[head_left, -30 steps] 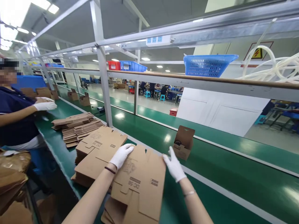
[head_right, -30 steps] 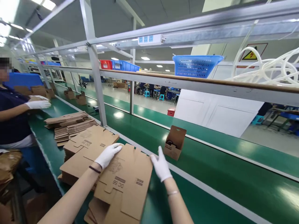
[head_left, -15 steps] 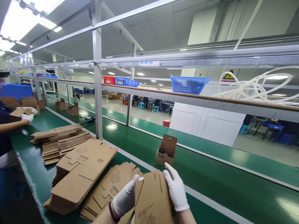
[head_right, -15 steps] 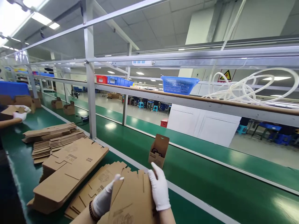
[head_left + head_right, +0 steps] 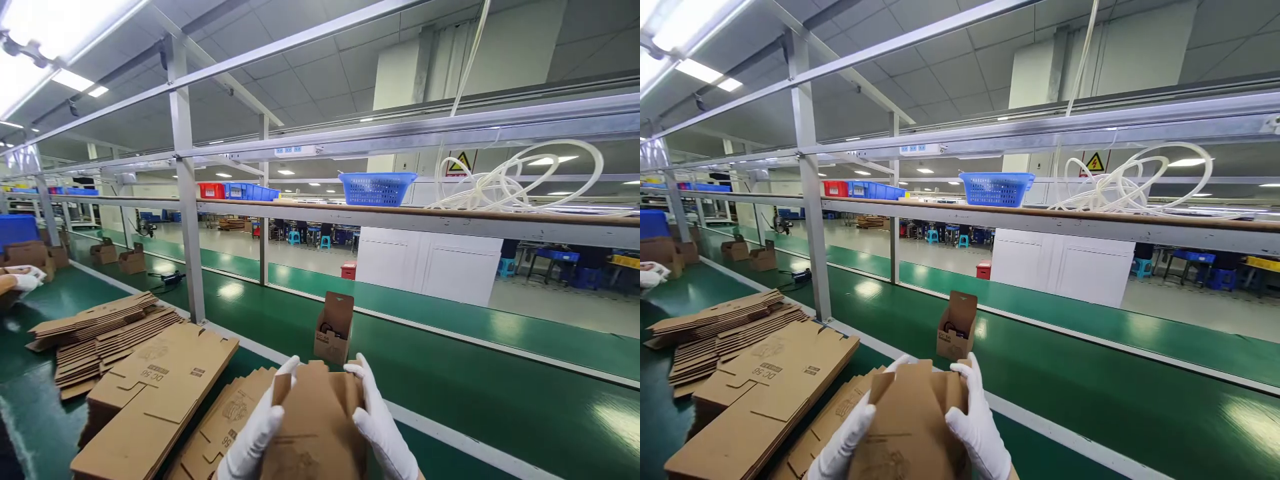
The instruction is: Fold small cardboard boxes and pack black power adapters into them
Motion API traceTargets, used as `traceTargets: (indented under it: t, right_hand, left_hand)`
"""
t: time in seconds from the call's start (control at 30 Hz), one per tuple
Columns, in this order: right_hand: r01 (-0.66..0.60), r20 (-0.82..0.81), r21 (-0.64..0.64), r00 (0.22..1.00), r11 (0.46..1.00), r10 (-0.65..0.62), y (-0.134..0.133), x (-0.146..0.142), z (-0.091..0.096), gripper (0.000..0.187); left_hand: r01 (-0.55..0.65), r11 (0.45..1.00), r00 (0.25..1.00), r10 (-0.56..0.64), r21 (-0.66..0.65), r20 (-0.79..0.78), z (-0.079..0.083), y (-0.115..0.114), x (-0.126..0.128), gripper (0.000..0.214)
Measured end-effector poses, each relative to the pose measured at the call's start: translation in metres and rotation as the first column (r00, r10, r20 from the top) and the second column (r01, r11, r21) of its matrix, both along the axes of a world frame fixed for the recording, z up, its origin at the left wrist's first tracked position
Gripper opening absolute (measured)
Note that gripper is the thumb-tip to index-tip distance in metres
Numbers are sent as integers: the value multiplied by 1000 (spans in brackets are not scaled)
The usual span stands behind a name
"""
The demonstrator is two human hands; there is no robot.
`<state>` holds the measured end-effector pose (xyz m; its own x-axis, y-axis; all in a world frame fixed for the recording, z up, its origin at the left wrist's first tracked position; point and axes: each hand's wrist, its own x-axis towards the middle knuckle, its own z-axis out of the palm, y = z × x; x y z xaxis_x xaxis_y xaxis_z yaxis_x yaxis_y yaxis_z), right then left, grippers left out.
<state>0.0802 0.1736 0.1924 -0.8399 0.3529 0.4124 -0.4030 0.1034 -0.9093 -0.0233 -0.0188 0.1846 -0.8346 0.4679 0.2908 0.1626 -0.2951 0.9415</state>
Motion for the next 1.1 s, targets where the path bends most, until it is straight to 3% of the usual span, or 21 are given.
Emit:
traceTargets:
  t: [0.07, 0.13, 0.17, 0.23, 0.3, 0.4, 0.5, 0.63, 0.7, 0.77, 0.83, 0.9, 1.0, 1.1]
  right_hand:
    - [-160, -81, -190, 986, 969, 147, -12, 4, 1, 84]
    - [-273, -145, -352, 961, 895, 236, -22, 6, 2, 69]
    - [-282, -171, -401, 958, 872, 232, -25, 7, 3, 58]
    - [-252, -222, -412, 960, 876, 171, -26, 8, 4, 38]
    - [-202, -248, -352, 962, 914, 118, -23, 10, 6, 33]
    - [-137, -186, -298, 979, 945, 84, -20, 14, 11, 45]
    - [-121, -82, -251, 991, 961, 103, -25, 19, 21, 60]
    - [-173, -1, -4, 985, 985, 173, -34, 24, 35, 75]
    - [-111, -3, 37, 994, 993, 111, -35, 27, 37, 67]
    - [25, -77, 62, 997, 998, -20, -33, 31, 35, 53]
    - [180, -223, 137, 964, 974, -147, -31, 36, 31, 38]
    - [290, -355, 242, 915, 926, -194, -30, 42, 29, 30]
    - [351, -437, 354, 882, 867, -178, -36, 49, 30, 29]
    - [399, -433, 321, 868, 859, -241, -44, 53, 33, 25]
  left_hand:
    - [-140, 987, 983, 129, -83, -127, 5, 15, -2, 66]
    - [-283, 951, 945, 255, -120, -207, 10, 26, 1, 70]
    - [-318, 943, 931, 290, -102, -221, 12, 29, 4, 70]
    - [-258, 966, 946, 253, 1, -202, 18, 29, 13, 68]
    - [-102, 988, 979, 120, 115, -162, 25, 23, 23, 66]
    - [73, 976, 995, -58, 206, -78, 34, 13, 34, 66]
    - [-30, 978, 998, 41, 208, -49, 43, 7, 33, 65]
    - [-177, 949, 971, 212, 260, -113, 55, 5, 23, 61]
    - [-164, 949, 953, 223, 270, -205, 62, 4, 22, 55]
    - [-47, 981, 934, 109, 186, -339, 68, 2, 25, 59]
    - [124, 992, 901, -101, 28, -423, 72, 0, 32, 72]
    - [196, 979, 881, -204, -65, -426, 73, -3, 40, 71]
    - [114, 990, 897, -140, -87, -419, 76, -6, 52, 50]
    - [22, 997, 904, -50, -71, -425, 79, -9, 60, 29]
